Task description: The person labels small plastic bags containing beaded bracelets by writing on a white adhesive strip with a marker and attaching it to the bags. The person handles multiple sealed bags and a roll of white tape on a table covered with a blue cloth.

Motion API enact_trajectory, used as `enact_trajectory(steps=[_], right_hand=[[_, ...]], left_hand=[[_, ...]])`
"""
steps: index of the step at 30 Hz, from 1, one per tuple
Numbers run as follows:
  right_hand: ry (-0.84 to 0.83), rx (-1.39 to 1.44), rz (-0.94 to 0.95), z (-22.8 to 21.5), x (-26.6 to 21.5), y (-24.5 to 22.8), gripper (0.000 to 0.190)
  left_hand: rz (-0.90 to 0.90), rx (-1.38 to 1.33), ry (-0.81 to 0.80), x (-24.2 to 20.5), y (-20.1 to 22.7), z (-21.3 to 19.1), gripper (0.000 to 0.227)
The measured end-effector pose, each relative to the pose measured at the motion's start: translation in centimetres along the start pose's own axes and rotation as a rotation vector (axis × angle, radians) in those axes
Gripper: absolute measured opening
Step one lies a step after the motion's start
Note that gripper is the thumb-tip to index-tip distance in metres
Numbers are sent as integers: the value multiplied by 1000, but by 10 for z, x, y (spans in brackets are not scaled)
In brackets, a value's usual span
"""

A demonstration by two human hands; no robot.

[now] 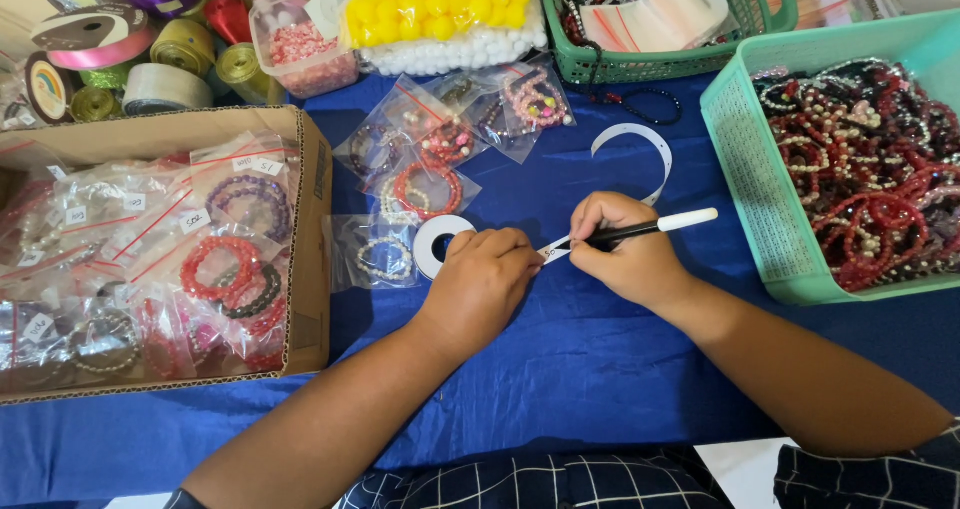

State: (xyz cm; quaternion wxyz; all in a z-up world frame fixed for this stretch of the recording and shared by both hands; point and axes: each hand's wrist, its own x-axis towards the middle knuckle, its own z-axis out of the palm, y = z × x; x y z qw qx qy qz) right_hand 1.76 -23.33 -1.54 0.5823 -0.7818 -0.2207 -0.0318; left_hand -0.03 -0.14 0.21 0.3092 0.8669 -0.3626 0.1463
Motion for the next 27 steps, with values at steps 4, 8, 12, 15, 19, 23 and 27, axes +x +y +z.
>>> enact_trajectory(steps=[4,8,12,15,19,23,27], right_hand=[[-12,37,23,0,0,0,21],[-8,-2,12,-1,-2,3,22],[33,66,-45,-5,-1,-9,18],[77,-288,-246,-14,4,-38,18],[-36,-565,-390,-31,7,-45,19],[-119,-847,-452,-35,9,-53,20],[-160,-890,-436,-36,8,-43,18]], left_hand=[[0,0,4,0,0,0,11],[-3,-9,1,-1,0,0,9],[-43,16,11,1,5,-5,10],[-43,23,72,4,8,-10,17],[-102,25,33,4,6,-9,19],[-141,-74,36,5,5,-12,29],[-168,-190,88,4,1,-11,35]])
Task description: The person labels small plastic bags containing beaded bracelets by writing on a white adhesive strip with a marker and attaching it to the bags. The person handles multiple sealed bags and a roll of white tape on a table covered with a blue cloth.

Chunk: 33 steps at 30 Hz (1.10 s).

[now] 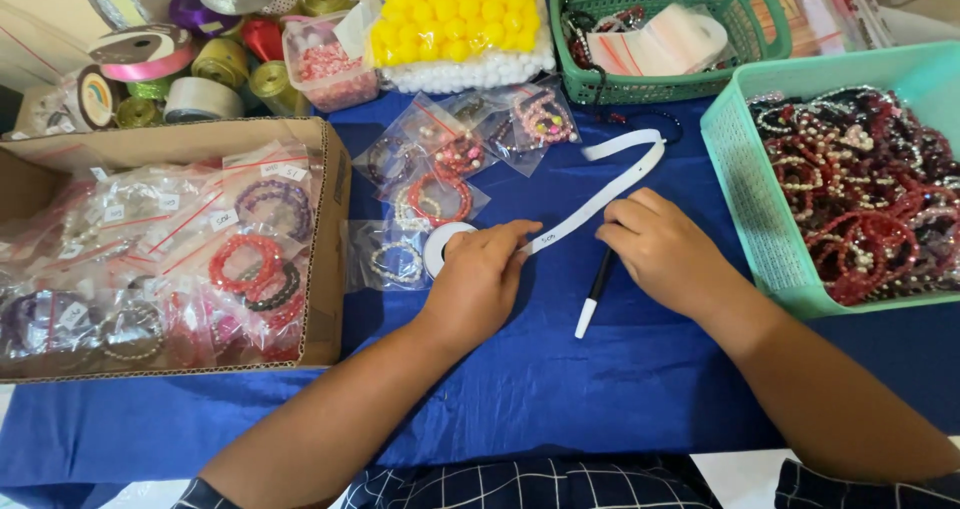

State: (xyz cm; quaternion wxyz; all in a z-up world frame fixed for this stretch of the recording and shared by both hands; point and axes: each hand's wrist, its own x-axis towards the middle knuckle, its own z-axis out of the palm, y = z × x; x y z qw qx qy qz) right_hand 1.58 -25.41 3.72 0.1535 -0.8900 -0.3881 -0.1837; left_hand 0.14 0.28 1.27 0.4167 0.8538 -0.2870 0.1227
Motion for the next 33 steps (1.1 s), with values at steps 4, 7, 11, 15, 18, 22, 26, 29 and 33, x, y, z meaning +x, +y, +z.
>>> enact_trajectory(steps=[4,7,11,15,18,22,26,29,33], right_hand=[[37,10,-41,-2,6,-9,18],[57,63,15,0,7,-20,21],[127,189,105,5,11,-34,20],[140,171,111,9,14,-37,31],[147,175,125,16,11,-35,29],[161,199,142,17,10,-34,23],[162,233,152,15,11,-34,20],[171,235,148,14,12,-35,18],[164,253,141,15,9,-28,14]], left_hand=[[-41,-2,-4,0,-3,5,31],[-79,8,-37,0,-2,5,27],[-6,50,0,1,6,4,27],[53,92,0,1,14,4,24],[95,89,1,1,14,6,24],[98,112,13,-2,12,8,29],[117,128,15,-2,12,8,29],[116,169,10,-2,12,7,32],[114,202,-3,-4,9,8,47]])
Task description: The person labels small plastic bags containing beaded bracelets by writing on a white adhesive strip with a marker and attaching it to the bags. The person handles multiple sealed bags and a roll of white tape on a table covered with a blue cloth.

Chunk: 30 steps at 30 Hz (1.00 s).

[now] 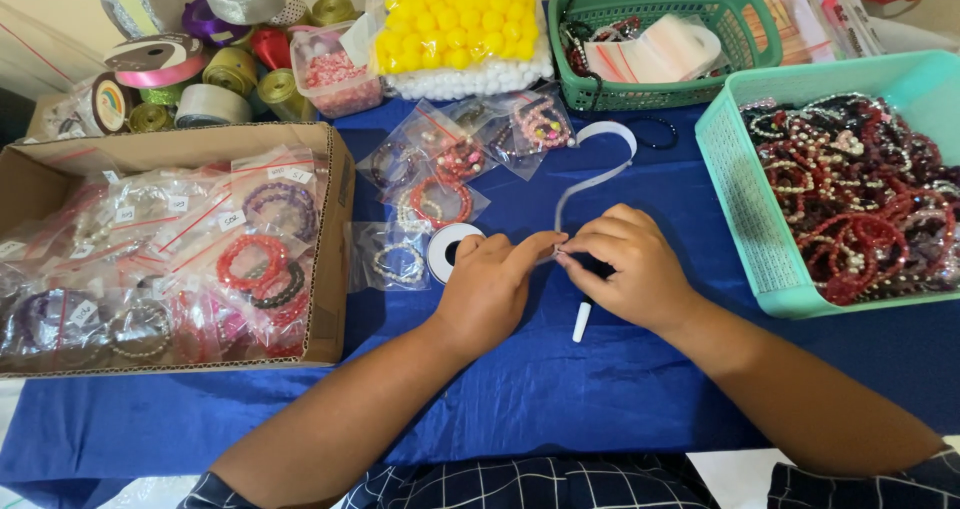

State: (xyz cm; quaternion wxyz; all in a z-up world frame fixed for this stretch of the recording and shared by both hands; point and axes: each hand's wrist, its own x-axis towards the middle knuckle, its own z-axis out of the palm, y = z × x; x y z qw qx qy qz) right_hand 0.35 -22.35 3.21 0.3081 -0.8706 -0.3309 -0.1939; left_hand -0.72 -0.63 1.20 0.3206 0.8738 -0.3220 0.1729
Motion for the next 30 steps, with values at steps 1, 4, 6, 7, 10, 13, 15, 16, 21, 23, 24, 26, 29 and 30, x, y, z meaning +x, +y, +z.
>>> enact_trajectory(steps=[1,4,6,7,10,13,15,16,21,23,24,26,29,30], right_hand=[[0,0,-2,0,-1,1,14],[2,2,-4,0,-1,1,12],[19,31,9,-1,0,-1,11],[17,35,2,-1,0,0,11],[49,126,44,-2,-4,1,12],[77,199,65,0,-8,6,17],[77,270,111,1,-12,10,20],[77,270,101,2,-14,13,20],[56,320,142,8,-20,22,20],[60,283,151,8,-18,20,20],[65,244,169,8,-18,19,20],[79,238,157,7,-16,16,22],[99,238,147,12,-20,22,20],[107,246,153,14,-22,27,17]], left_hand=[[0,1,2,0,0,1,47],[-23,33,-43,0,0,1,54],[-52,18,-126,2,1,-1,54],[-56,22,-122,2,1,-3,54],[-3,-7,-13,6,2,-7,51],[9,110,18,18,-2,-14,47],[-46,233,-33,27,-4,-21,42],[-47,239,-26,34,-5,-27,42],[-327,619,-378,79,-28,-41,46],[-377,611,-317,99,-71,-38,34],[-421,596,-263,110,-93,-38,23],[-438,560,-248,121,-167,-14,24],[-499,496,-294,134,-222,-8,29],[-544,469,-358,139,-231,-11,33]])
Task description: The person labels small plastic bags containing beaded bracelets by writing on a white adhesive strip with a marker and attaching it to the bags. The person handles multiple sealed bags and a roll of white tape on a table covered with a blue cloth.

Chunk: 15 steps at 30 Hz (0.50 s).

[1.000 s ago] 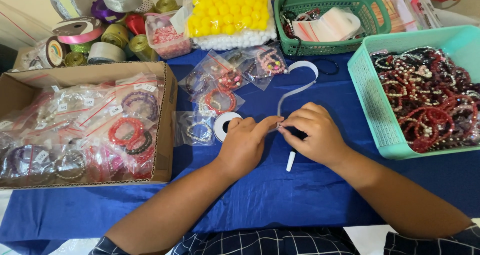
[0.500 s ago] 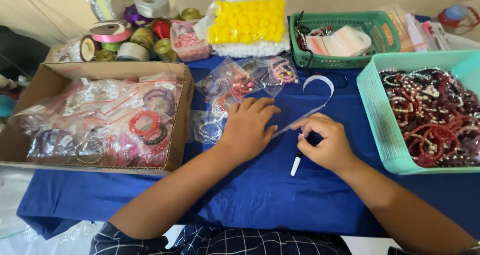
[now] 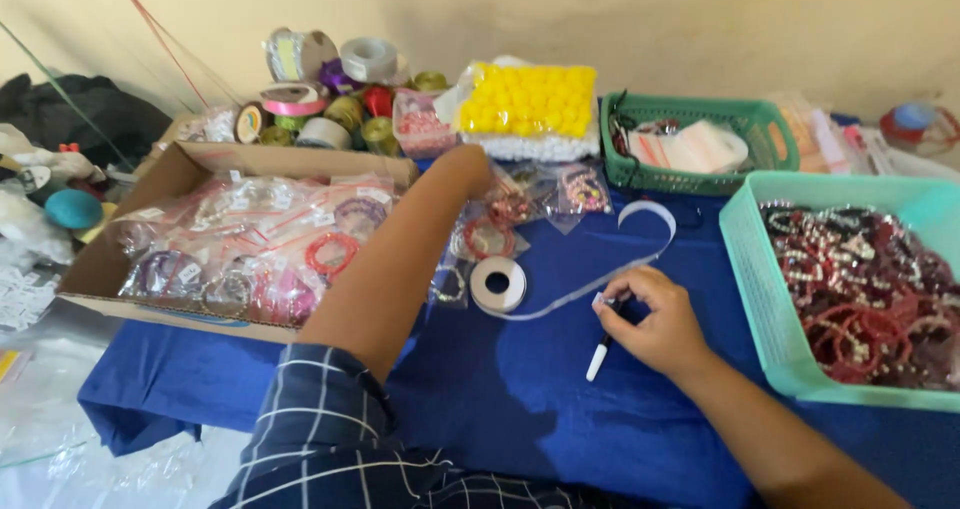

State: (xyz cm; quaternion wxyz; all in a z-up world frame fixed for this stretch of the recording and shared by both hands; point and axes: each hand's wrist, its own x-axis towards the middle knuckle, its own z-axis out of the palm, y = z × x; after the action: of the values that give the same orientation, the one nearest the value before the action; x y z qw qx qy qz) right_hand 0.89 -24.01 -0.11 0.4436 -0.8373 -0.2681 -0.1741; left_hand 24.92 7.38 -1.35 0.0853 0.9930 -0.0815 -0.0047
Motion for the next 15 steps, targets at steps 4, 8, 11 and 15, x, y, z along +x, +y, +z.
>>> enact_trajectory(steps=[4,8,11,15], right_hand=[[-3,23,46,-1,4,-2,21],[-33,1,67,-2,2,-1,26],[-36,-14,73,-1,3,1,26],[-39,-57,39,-1,5,-2,19]], left_hand=[[-82,-29,-2,11,-7,-7,35],[-198,-83,-69,8,-9,8,43],[-254,-98,-83,15,-17,29,47],[-305,-114,7,18,-15,36,43]])
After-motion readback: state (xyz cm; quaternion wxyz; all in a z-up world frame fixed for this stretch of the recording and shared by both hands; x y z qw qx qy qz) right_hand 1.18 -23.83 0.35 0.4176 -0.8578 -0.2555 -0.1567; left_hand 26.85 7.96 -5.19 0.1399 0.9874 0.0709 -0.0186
